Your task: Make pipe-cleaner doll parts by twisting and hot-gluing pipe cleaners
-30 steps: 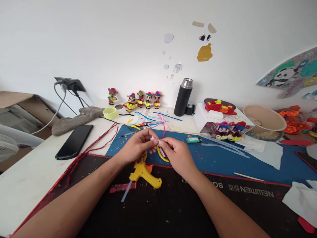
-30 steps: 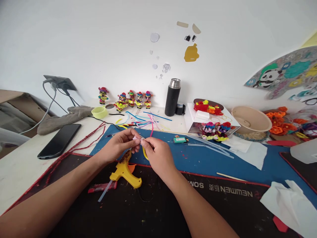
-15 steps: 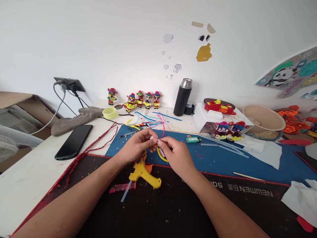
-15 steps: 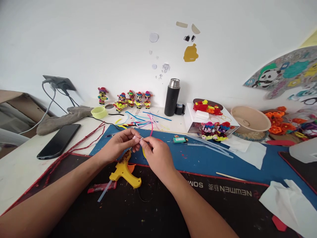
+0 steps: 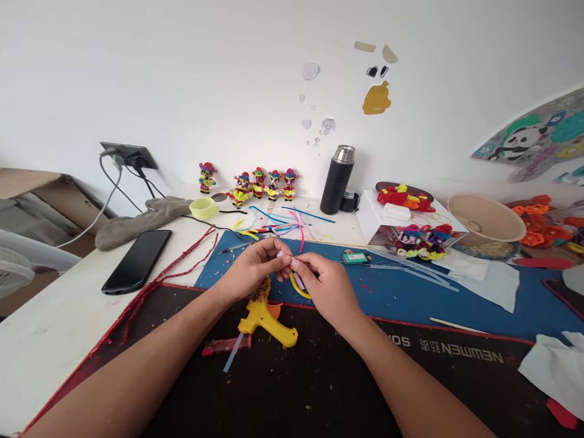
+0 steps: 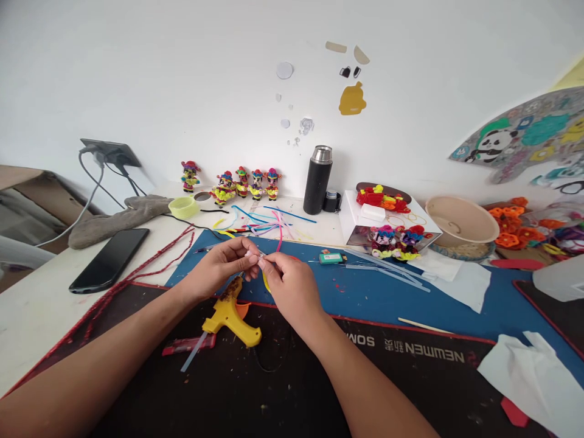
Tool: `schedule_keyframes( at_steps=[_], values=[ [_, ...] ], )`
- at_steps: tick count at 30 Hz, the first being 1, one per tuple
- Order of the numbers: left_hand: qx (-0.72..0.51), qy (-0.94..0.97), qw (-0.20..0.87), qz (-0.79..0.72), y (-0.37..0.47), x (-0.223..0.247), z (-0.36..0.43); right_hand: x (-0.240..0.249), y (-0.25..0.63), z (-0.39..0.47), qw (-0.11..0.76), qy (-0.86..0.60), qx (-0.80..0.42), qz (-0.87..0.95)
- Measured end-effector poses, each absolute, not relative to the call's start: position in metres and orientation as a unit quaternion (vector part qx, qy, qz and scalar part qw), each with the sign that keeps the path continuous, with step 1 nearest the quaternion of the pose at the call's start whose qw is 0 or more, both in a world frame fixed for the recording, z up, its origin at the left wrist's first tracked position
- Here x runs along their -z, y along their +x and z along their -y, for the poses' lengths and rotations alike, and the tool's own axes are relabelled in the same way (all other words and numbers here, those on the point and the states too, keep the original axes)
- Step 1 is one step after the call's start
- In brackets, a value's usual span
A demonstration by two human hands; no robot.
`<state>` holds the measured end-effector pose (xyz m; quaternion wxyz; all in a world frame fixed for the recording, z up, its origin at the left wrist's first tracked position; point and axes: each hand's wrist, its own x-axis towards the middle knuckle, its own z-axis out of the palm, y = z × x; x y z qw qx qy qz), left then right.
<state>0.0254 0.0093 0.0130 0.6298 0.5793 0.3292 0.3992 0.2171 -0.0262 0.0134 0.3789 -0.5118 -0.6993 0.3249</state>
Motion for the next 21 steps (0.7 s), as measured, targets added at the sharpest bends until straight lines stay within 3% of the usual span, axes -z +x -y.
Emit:
schedule_keyframes(
  at_steps=[21],
  values=[
    [-0.404, 0.562, 0.641, -0.330, 0.0244, -0.0110, -0.0104, -0.0136, 0.2167, 0.0275, 0.386, -0.506, -0.309, 0.707]
  ],
)
